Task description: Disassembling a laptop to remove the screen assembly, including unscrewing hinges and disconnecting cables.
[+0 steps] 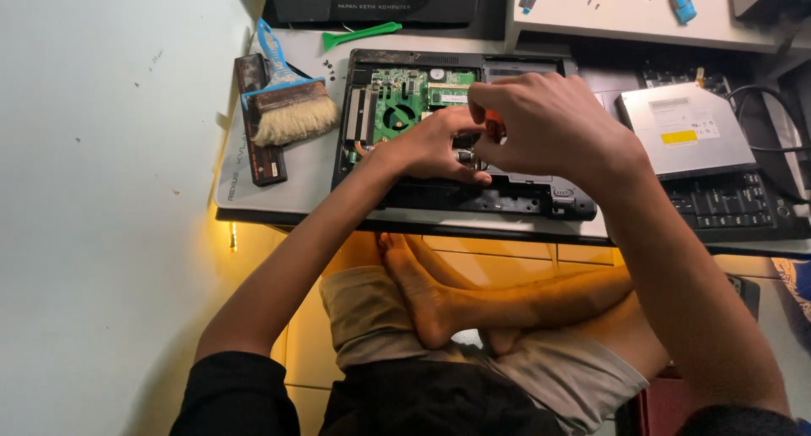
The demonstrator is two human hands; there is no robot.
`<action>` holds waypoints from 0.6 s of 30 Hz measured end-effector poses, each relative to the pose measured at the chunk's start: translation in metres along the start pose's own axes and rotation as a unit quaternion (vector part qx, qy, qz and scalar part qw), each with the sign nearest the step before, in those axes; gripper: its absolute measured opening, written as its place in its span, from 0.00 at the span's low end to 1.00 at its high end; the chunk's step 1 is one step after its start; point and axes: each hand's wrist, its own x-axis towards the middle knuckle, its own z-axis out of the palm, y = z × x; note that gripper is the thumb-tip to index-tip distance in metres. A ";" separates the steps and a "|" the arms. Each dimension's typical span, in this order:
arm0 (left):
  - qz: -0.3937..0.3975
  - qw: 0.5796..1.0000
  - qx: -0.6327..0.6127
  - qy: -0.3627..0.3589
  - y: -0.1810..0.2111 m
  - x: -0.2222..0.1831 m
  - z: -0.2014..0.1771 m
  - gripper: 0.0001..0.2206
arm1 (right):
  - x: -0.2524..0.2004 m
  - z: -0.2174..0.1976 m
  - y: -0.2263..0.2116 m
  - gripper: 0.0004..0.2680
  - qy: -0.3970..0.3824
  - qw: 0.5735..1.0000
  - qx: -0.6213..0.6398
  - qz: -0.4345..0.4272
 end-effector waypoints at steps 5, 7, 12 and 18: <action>0.096 0.992 0.055 0.057 -0.022 0.009 0.016 0.47 | -0.010 -0.021 -0.011 0.14 -0.123 0.984 0.017 0.127; 0.093 0.992 0.061 0.059 -0.019 0.006 0.014 0.44 | -0.006 -0.015 -0.009 0.12 -0.126 0.984 0.017 0.125; 0.047 0.997 0.035 0.047 -0.036 0.009 0.027 0.35 | -0.010 0.006 0.009 0.10 -0.110 0.992 0.041 0.055; 0.077 0.995 0.029 0.052 0.000 0.008 0.004 0.30 | -0.020 -0.011 0.004 0.14 -0.123 0.989 -0.002 0.088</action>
